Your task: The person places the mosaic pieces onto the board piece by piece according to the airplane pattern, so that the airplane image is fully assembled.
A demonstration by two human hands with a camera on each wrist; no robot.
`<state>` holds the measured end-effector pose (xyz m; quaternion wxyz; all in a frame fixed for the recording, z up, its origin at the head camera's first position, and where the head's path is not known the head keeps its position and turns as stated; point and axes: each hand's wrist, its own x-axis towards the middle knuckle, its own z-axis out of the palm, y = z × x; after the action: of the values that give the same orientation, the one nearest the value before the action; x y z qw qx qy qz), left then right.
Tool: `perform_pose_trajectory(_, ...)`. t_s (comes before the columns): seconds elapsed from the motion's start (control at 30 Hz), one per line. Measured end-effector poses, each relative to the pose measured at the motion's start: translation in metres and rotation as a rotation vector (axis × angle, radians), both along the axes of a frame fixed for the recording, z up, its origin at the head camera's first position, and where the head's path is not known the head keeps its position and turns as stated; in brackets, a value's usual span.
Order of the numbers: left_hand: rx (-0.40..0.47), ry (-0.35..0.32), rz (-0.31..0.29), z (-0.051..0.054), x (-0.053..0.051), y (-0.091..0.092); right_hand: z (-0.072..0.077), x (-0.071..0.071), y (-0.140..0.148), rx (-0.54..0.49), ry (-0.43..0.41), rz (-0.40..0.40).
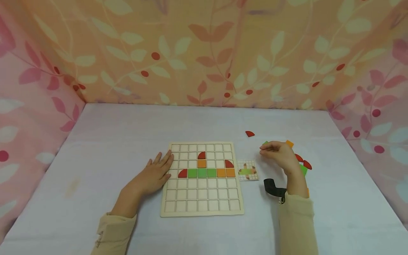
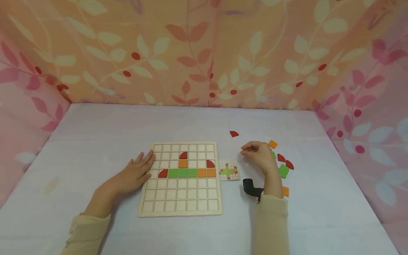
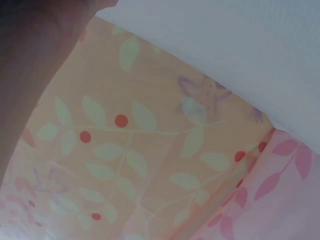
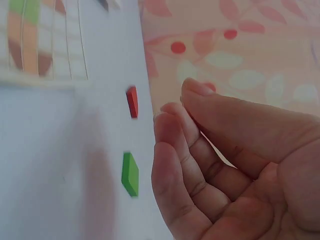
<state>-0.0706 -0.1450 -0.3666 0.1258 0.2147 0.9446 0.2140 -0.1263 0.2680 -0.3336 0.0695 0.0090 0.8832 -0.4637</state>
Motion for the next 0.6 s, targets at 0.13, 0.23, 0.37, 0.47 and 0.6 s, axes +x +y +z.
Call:
perform_pose_trajectory(0.13,-0.004,-0.006,0.016,0.002,-0.002,-0.003,0.002,-0.004,0.012,-0.008,0.015,-0.028)
perform_pose_trajectory(0.23,-0.016,-0.007,0.022,0.001,-0.003,-0.003,0.000,-0.004,0.021,-0.024,0.023,-0.054)
perform_pose_trajectory(0.37,-0.007,0.015,0.018,0.000,-0.003,-0.001,-0.004,-0.002,0.030,-0.036,0.019,-0.092)
perform_pose_trajectory(0.47,-0.004,0.015,0.019,0.000,-0.001,0.000,-0.008,0.000,0.032,-0.012,-0.004,-0.102)
perform_pose_trajectory(0.6,-0.022,0.006,0.027,0.001,-0.001,0.001,-0.010,-0.001,0.031,0.013,-0.007,-0.111)
